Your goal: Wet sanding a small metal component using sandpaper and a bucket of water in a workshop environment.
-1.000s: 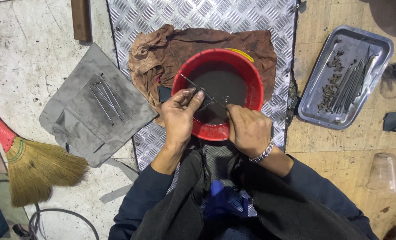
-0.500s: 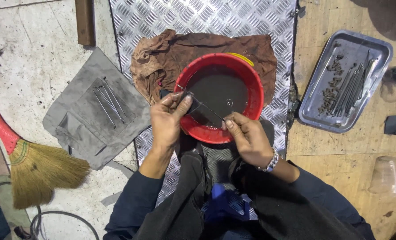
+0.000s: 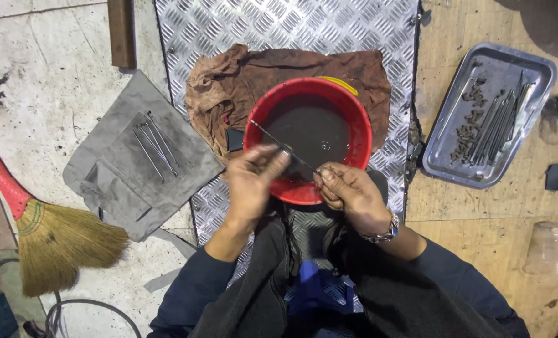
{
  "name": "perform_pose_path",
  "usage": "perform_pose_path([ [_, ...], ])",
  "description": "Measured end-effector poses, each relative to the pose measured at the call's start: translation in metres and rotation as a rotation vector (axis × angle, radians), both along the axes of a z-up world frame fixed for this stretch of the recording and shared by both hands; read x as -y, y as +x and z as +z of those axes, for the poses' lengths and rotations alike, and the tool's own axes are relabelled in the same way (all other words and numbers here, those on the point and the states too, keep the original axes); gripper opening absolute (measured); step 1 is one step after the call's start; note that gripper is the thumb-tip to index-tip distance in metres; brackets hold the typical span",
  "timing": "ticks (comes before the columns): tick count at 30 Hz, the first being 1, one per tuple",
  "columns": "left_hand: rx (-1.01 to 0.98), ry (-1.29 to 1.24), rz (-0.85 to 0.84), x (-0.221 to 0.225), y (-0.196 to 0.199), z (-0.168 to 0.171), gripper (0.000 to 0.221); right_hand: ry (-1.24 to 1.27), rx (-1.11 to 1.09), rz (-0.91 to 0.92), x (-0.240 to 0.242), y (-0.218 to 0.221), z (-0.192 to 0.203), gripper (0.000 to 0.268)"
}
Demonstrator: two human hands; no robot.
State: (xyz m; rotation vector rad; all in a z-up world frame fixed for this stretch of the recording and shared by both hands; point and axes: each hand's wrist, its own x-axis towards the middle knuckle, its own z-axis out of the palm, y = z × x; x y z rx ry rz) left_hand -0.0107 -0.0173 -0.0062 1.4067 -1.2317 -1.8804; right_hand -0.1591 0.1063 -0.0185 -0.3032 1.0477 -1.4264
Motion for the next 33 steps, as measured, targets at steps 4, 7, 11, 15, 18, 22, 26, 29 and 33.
perform_pose_path([
  [4, -0.053, -0.036, 0.078, -0.002, 0.001, -0.002, 0.024, -0.024, 0.078, -0.022, 0.0, -0.002, 0.001, 0.026],
  [7, -0.087, 0.045, 0.027, -0.011, 0.004, -0.008, 0.024, -0.008, 0.127, 0.002, 0.0, 0.0, 0.002, 0.026],
  [11, 0.021, -0.074, 0.025, 0.01, 0.005, 0.0, 0.028, 0.009, 0.143, -0.031, 0.0, -0.004, 0.004, 0.027],
  [15, -0.09, 0.076, 0.011, -0.021, -0.003, -0.014, 0.03, 0.025, 0.183, -0.025, 0.002, -0.001, -0.001, 0.028],
  [18, -0.014, -0.033, 0.009, 0.009, 0.007, -0.011, 0.028, 0.012, 0.199, -0.039, 0.002, -0.003, 0.001, 0.026],
  [22, 0.037, -0.046, -0.027, -0.004, 0.011, -0.024, 0.037, 0.009, 0.193, -0.048, 0.002, 0.0, -0.001, 0.027],
  [26, -0.043, 0.006, 0.023, 0.002, 0.005, -0.01, 0.028, 0.004, -0.036, -0.021, 0.005, 0.0, 0.006, 0.029],
  [29, -0.001, -0.071, 0.014, -0.004, -0.003, 0.003, 0.023, 0.034, -0.487, 0.043, 0.007, 0.001, 0.022, 0.03],
  [33, 0.029, -0.095, -0.027, -0.009, -0.011, 0.011, 0.021, 0.019, -1.146, 0.064, 0.008, 0.004, 0.032, 0.016],
])
